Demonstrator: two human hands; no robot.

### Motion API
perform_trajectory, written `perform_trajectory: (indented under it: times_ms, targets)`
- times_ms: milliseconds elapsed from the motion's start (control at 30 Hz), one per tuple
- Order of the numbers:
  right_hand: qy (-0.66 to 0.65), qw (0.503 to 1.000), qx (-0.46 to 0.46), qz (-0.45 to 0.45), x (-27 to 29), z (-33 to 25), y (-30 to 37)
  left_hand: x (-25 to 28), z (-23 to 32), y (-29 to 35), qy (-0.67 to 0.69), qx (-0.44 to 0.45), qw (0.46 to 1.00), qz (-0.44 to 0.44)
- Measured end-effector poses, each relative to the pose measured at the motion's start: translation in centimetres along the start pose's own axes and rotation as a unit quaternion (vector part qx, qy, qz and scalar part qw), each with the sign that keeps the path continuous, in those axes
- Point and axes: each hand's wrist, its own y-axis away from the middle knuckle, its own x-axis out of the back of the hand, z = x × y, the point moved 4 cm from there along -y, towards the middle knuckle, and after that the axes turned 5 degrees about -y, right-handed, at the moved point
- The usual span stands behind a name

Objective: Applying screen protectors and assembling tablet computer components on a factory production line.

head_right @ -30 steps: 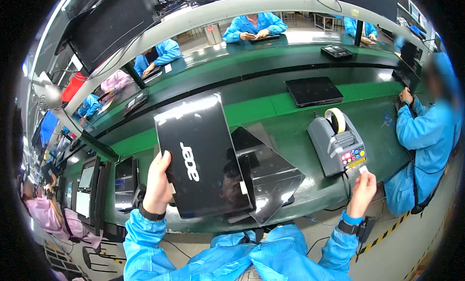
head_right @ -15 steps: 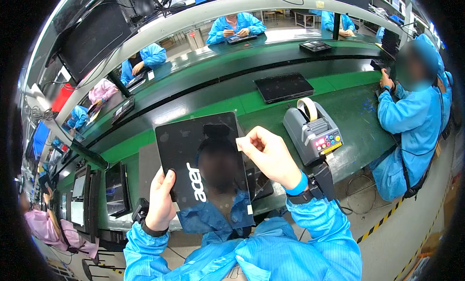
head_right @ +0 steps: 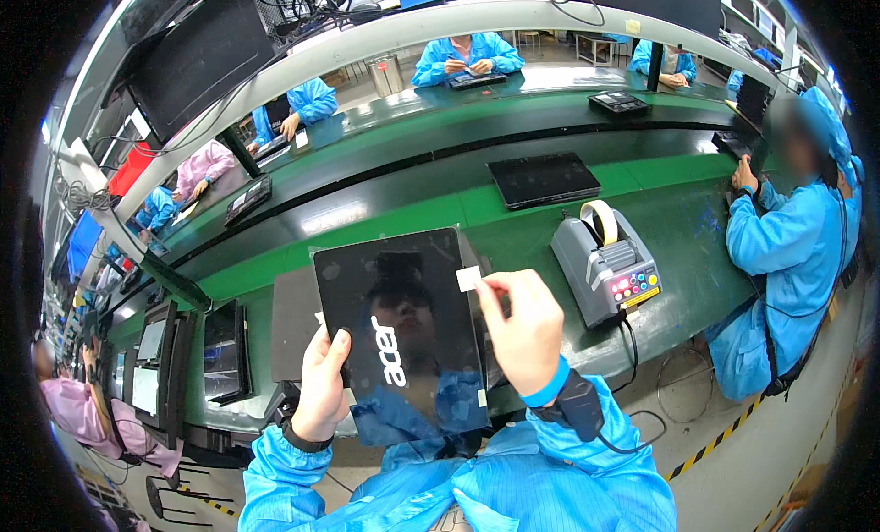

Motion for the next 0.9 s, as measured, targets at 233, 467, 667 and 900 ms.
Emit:
perform_trajectory:
  times_ms: [233, 467, 667, 900]
  targets:
    - [-0.038, 0.998, -0.042, -0.02, -1.7, 0.1, 0.5, 0.0, -0.5, 0.7, -0.001, -0.033, 0.999, -0.004]
    - [-0.217, 0.947, -0.214, -0.103, -3.0, 2.1, 0.6, -0.1, -0.3, 1.2, -0.026, -0.043, 0.999, -0.012]
    - [-0.23, 0.944, -0.164, -0.168, -4.1, 2.2, -0.1, -0.2, 0.4, 0.8, 0.006, 0.009, 1.0, -0.005]
    - [-0.323, 0.92, -0.22, -0.018, 3.0, 6.2, 0.2, 9.0, 1.4, -9.3, 0.192, 0.086, 0.977, 0.037]
